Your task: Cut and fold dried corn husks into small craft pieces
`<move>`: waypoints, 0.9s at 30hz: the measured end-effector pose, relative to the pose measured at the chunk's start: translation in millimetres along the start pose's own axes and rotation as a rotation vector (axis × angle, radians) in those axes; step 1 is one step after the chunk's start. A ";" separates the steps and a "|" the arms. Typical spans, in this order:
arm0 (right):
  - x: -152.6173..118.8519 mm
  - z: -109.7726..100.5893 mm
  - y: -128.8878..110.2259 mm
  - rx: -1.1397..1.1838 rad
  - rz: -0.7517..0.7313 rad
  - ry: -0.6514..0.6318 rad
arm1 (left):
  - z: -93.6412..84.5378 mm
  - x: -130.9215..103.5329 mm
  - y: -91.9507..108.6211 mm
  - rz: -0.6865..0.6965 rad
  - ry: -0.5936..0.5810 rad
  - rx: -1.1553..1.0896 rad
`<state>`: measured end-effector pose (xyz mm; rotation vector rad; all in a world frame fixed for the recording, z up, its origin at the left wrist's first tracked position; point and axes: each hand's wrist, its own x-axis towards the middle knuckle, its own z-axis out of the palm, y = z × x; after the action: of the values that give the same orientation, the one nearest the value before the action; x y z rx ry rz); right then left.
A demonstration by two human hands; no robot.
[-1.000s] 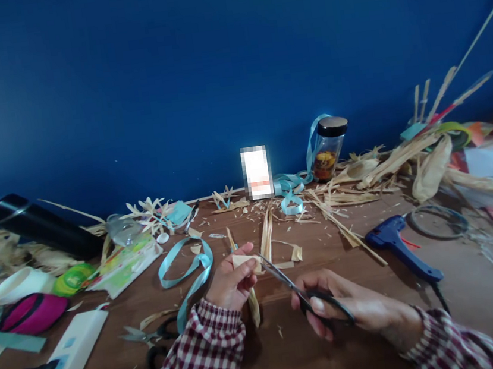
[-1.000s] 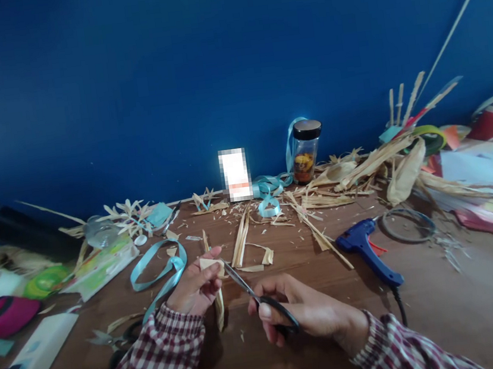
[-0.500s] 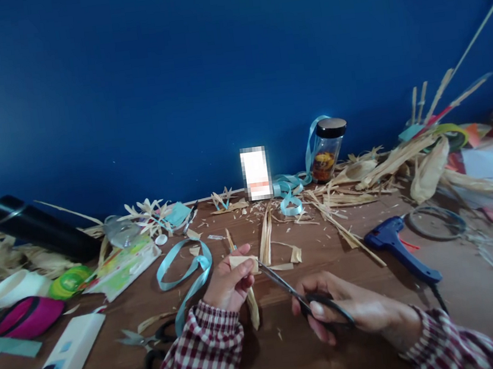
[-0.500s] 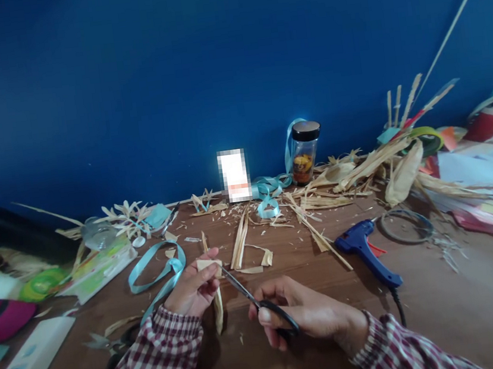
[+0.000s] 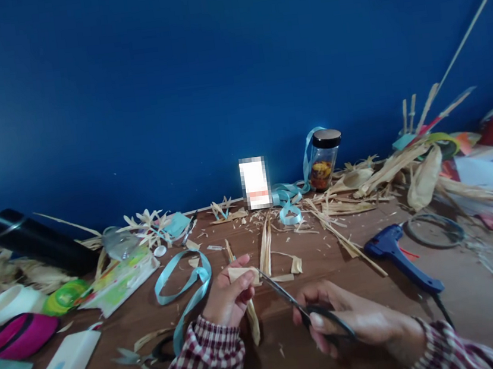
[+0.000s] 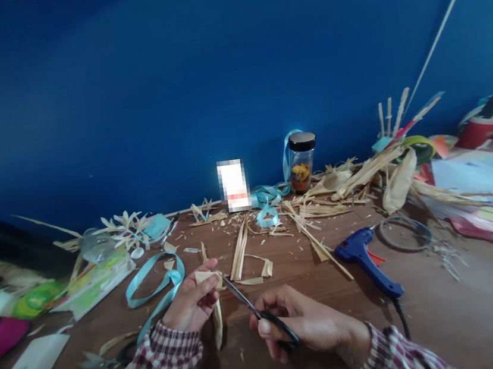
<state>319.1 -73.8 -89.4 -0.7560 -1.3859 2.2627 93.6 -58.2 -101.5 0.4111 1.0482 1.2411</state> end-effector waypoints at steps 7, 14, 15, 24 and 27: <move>-0.4 -0.6 2.9 -0.006 -0.004 0.013 | 2.4 -0.4 -2.1 0.040 0.010 0.045; -0.6 -3.6 3.6 -0.001 0.005 0.014 | 3.0 -1.1 0.0 0.050 0.013 0.061; -0.4 -3.9 3.9 -0.003 0.007 0.008 | 2.8 -0.9 0.3 0.046 0.012 0.057; -0.2 -2.0 1.9 -0.002 0.014 0.013 | -1.0 2.7 -1.3 0.049 0.016 0.028; -0.7 -3.8 3.1 -0.016 0.020 -0.001 | -1.1 3.2 -1.5 0.046 0.018 0.013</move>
<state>321.9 -73.0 -93.4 -0.7774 -1.4043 2.2703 93.5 -56.1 -104.5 0.4370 1.0682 1.2817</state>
